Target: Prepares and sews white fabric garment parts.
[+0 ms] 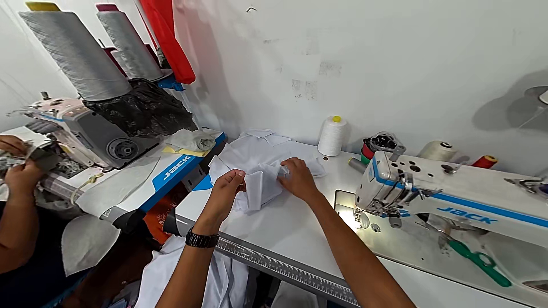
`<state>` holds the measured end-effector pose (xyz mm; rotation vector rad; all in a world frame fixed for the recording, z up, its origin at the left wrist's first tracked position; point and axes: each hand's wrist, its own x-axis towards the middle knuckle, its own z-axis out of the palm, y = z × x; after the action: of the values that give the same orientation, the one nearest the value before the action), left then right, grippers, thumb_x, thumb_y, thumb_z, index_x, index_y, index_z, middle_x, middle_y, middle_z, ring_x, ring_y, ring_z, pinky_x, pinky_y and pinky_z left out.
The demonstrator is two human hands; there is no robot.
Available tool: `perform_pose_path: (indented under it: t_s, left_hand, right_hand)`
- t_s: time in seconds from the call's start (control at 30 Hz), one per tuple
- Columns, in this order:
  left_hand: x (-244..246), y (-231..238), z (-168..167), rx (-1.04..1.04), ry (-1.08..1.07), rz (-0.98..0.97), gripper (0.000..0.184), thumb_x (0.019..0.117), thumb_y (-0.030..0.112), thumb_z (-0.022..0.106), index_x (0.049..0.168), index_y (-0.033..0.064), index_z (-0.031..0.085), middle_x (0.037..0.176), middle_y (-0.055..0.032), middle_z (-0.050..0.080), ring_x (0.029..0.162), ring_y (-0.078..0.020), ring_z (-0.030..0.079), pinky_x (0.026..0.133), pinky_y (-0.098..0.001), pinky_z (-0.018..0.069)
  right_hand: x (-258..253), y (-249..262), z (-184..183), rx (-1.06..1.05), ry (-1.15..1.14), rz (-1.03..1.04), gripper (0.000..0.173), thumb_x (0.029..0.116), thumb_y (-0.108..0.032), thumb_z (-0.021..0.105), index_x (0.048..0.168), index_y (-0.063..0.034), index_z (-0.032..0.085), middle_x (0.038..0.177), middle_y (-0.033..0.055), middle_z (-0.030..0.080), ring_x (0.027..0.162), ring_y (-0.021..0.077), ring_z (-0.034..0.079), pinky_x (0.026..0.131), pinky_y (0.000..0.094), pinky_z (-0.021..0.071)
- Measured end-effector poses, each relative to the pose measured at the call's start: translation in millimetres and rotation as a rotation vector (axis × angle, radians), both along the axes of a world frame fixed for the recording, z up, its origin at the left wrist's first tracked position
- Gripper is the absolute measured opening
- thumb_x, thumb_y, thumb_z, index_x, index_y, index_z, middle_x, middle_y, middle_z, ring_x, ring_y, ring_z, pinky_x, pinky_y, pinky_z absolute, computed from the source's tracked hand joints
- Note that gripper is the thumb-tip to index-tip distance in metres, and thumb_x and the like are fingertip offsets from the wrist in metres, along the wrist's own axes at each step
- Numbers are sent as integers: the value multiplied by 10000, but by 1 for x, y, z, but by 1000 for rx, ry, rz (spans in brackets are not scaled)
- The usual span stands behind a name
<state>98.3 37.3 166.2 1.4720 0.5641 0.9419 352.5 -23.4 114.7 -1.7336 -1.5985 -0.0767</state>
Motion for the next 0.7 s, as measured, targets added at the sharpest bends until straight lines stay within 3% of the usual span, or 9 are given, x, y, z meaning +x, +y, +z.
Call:
perform_pose_path:
  t_s: [0.07,0.13,0.23,0.37,0.47,0.53,0.6,0.67,0.7]
  left_hand:
    - [3,-4,5,-21,-1,-16,261,1097,149,426,929,78,613,784,6,623,719,-70,605,747,-249,536]
    - [1,-12,11,-79,-37,-32,268,1099,137,406,946,73,617,834,-3,660,767,-75,645,799,-269,562]
    - [-10,-35,17,-166,-163,-120,292,1085,161,398,949,101,649,881,-12,699,820,-85,677,838,-287,580]
    - [-45,-84,12,-205,-236,-387,199,972,342,677,977,158,750,942,-15,746,881,-91,719,835,-300,611]
    - [-84,-83,2,145,-107,-850,254,1016,437,592,915,226,691,838,134,677,784,51,639,720,-141,533]
    - [-96,-65,5,312,16,-1082,298,1051,408,543,984,154,684,978,49,733,944,-65,701,847,-266,585]
    - [-92,-53,4,481,339,-695,318,1051,384,536,1074,132,729,1039,12,751,983,-104,712,881,-325,602]
    - [-53,-42,-10,614,715,-192,318,1033,263,588,1234,29,667,1208,-146,693,1117,-285,673,965,-513,556]
    - [-30,-36,-25,665,854,-12,463,1019,300,630,1352,-19,590,1344,-239,610,1249,-409,588,1036,-625,472]
  right_hand:
    - [-3,5,-7,-70,-29,-26,453,890,-216,759,1312,-81,669,1330,189,628,1276,412,555,962,628,482]
    - [0,4,-7,-28,58,-81,214,989,-149,629,1151,-68,743,1135,165,714,1096,361,670,900,588,523]
    - [6,-25,22,45,244,-74,231,1039,-161,560,1117,-36,737,1037,151,726,963,301,703,869,531,560]
    - [-11,-116,59,13,342,-13,183,1028,-160,586,1102,-56,718,931,80,721,812,181,698,763,405,597]
    - [-28,-174,55,-176,268,-70,287,1020,-240,635,1251,-72,660,1011,105,683,870,246,673,736,459,571]
    - [-29,-178,32,-352,329,-102,545,1021,-406,616,1417,-36,562,1268,213,629,1133,385,623,920,580,521]
    - [-29,-156,6,-447,402,-108,721,952,-572,636,1430,-37,567,1401,234,561,1293,428,526,1043,626,447]
    - [-44,-134,-8,-454,335,-93,744,856,-612,731,1330,-44,654,1391,231,551,1289,442,496,1010,652,433]
    - [-57,-129,-15,-426,232,-82,719,827,-603,762,1269,-42,679,1355,227,563,1254,445,510,963,649,445]
